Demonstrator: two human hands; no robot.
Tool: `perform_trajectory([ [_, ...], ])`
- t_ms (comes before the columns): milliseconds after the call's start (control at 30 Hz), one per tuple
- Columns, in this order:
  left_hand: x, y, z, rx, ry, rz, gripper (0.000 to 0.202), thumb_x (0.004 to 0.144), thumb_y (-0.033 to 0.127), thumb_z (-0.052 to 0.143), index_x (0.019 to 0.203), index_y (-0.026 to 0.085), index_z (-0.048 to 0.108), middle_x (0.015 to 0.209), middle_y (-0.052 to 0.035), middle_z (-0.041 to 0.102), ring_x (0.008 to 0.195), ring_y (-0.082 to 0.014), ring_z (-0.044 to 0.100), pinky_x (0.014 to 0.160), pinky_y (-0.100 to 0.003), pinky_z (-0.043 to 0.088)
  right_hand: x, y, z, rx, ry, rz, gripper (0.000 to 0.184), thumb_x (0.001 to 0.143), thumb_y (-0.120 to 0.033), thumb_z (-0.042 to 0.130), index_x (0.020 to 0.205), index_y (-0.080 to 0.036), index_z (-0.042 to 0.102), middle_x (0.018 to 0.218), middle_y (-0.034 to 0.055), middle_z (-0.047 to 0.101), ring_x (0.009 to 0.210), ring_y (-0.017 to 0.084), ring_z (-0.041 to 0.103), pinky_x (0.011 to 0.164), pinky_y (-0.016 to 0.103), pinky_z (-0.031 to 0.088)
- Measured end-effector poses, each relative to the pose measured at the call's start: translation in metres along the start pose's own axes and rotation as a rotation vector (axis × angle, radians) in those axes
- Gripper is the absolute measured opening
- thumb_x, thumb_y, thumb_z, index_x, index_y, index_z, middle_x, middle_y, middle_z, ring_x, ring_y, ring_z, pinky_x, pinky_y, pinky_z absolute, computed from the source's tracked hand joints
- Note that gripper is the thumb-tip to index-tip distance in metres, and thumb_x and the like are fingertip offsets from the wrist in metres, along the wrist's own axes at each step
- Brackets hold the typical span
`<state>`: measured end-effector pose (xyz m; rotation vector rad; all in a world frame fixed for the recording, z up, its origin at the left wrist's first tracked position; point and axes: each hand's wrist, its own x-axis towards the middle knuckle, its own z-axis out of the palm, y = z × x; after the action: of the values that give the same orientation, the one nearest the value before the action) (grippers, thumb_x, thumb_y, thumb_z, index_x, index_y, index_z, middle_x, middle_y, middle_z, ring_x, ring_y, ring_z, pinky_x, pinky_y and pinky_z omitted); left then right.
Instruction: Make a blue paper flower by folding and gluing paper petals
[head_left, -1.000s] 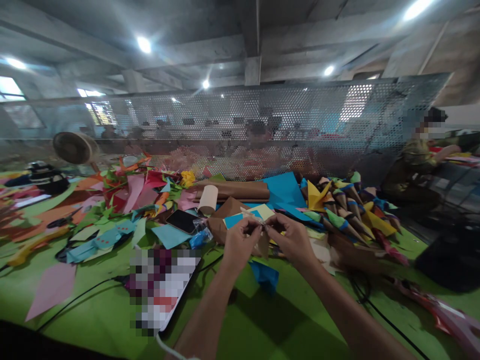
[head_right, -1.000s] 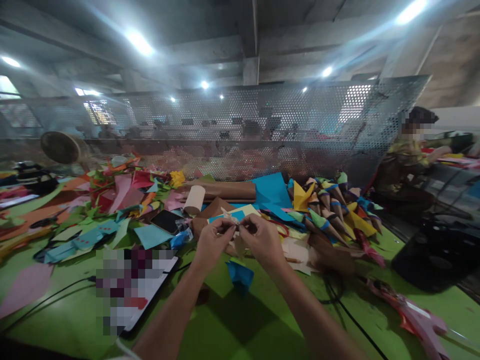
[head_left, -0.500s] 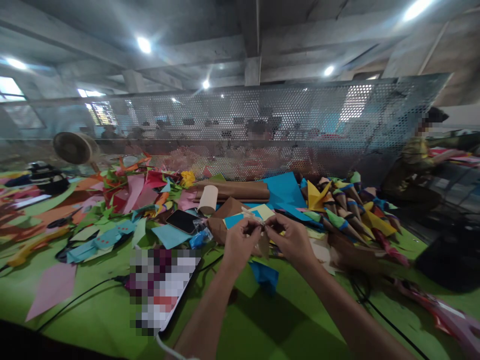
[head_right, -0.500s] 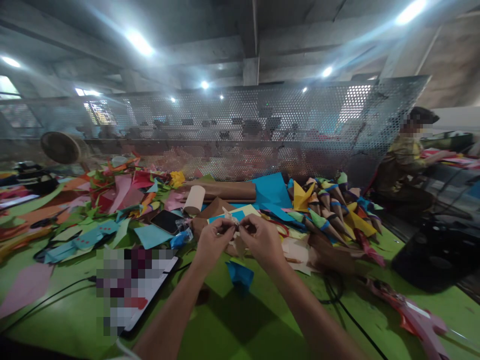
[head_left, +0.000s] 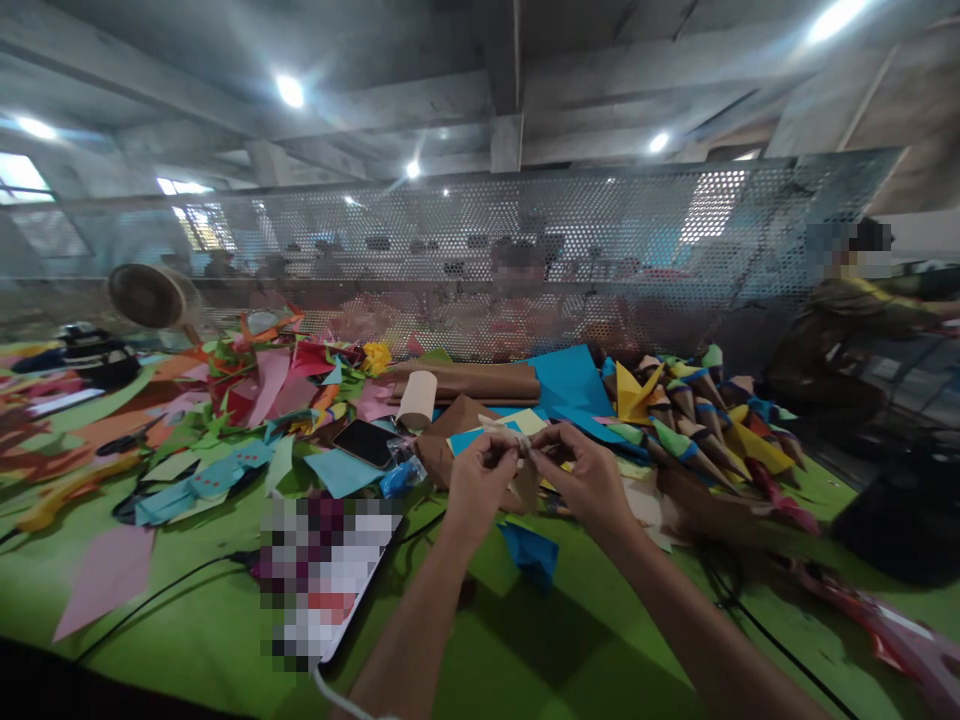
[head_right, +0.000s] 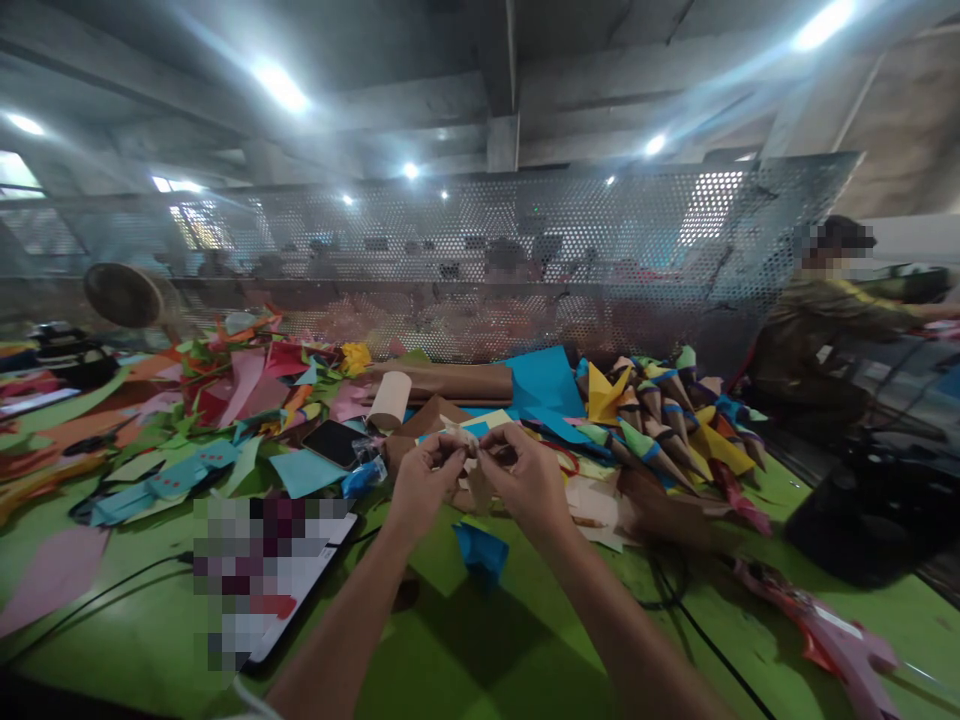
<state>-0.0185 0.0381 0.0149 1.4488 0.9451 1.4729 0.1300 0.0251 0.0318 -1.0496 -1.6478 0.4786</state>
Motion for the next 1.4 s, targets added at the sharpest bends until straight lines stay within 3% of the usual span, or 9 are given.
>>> perform_trajectory([
  [167, -0.0009, 0.0017, 0.0010, 0.015, 0.013, -0.015, 0.014, 0.076, 0.030, 0.064, 0.075, 0.017, 0.063, 0.064, 0.0014, 0.062, 0.059, -0.0119, 0.058, 0.058, -0.022, 0.046, -0.0007, -0.0014, 0.0007, -0.074, -0.005, -0.043, 0.010, 0.082, -0.026, 0.060, 0.086, -0.020, 0.067, 0.080, 0.0046, 0.071, 0.071, 0.019, 0.067, 0.066, 0.029, 0.052],
  [433, -0.0030, -0.0039, -0.0008, 0.093, -0.007, 0.060, 0.011, 0.079, 0.028, 0.063, 0.080, 0.017, 0.067, 0.073, -0.0013, 0.068, 0.067, -0.0144, 0.063, 0.062, -0.023, 0.049, -0.0015, -0.0028, -0.0017, -0.158, -0.006, -0.056, 0.011, 0.083, -0.026, 0.058, 0.085, -0.021, 0.069, 0.080, 0.0045, 0.072, 0.070, 0.021, 0.067, 0.065, 0.030, 0.051],
  [933, -0.0032, -0.0027, -0.0007, 0.091, -0.014, 0.044, 0.014, 0.080, 0.031, 0.063, 0.079, 0.017, 0.067, 0.072, -0.0007, 0.067, 0.067, -0.0148, 0.063, 0.062, -0.023, 0.048, 0.0005, -0.0035, -0.0038, -0.231, -0.021, -0.075, 0.011, 0.083, -0.025, 0.058, 0.084, -0.021, 0.068, 0.078, 0.0042, 0.073, 0.070, 0.021, 0.067, 0.065, 0.030, 0.050],
  [1133, -0.0036, -0.0023, -0.0008, 0.147, -0.021, 0.086, 0.009, 0.080, 0.024, 0.061, 0.077, 0.017, 0.066, 0.071, -0.0004, 0.066, 0.067, -0.0140, 0.061, 0.064, -0.022, 0.047, -0.0004, -0.0020, -0.0029, -0.260, -0.010, -0.088, 0.011, 0.081, -0.021, 0.056, 0.081, -0.021, 0.067, 0.077, 0.0044, 0.072, 0.068, 0.020, 0.066, 0.064, 0.030, 0.049],
  [1400, -0.0029, -0.0040, -0.0007, 0.069, -0.030, 0.016, 0.014, 0.080, 0.031, 0.064, 0.079, 0.017, 0.066, 0.072, -0.0003, 0.066, 0.068, -0.0142, 0.061, 0.064, -0.022, 0.048, 0.0003, -0.0026, -0.0042, -0.221, -0.033, -0.067, 0.010, 0.082, -0.022, 0.057, 0.083, -0.021, 0.067, 0.077, 0.0035, 0.072, 0.068, 0.020, 0.066, 0.064, 0.029, 0.048],
])
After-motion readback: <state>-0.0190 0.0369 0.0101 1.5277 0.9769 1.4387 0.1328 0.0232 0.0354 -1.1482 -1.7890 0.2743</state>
